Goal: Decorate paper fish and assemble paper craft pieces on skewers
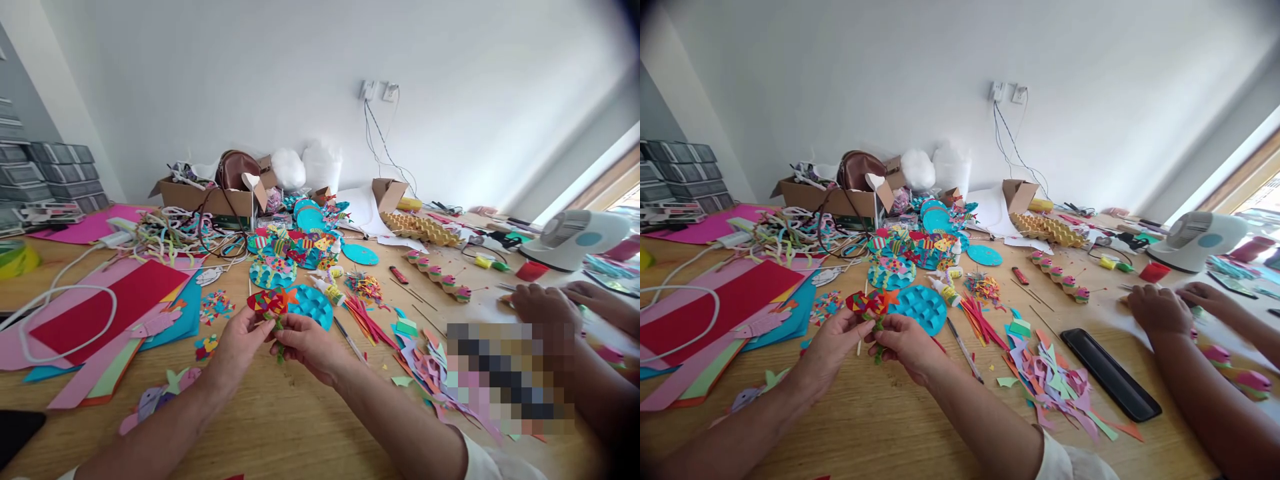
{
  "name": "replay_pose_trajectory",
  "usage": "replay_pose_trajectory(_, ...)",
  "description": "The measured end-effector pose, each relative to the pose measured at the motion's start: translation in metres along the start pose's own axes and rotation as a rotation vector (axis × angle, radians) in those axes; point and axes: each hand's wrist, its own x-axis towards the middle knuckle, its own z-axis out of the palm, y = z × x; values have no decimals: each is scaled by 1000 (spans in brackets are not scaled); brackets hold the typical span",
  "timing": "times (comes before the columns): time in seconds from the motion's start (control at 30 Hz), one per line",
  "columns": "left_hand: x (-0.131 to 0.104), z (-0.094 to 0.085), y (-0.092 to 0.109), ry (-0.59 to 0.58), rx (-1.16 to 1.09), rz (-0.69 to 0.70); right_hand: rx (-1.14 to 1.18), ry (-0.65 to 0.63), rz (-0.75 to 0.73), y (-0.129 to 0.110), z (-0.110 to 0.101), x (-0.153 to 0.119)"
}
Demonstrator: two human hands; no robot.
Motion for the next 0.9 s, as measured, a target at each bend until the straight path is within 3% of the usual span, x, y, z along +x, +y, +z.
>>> replay_pose_trajectory(0.6,-9,0,-6,64,65,-37,-74,276,-153,12,-3,-13)
replay_pose_trajectory(0.73,-9,-4,-4,39,58,-55,-54,329,-181,12,-8,-13)
replay_pose_trajectory(0.9,-7,-3,-10,-61,99,-137,-49,283,-138,19,-9,-11)
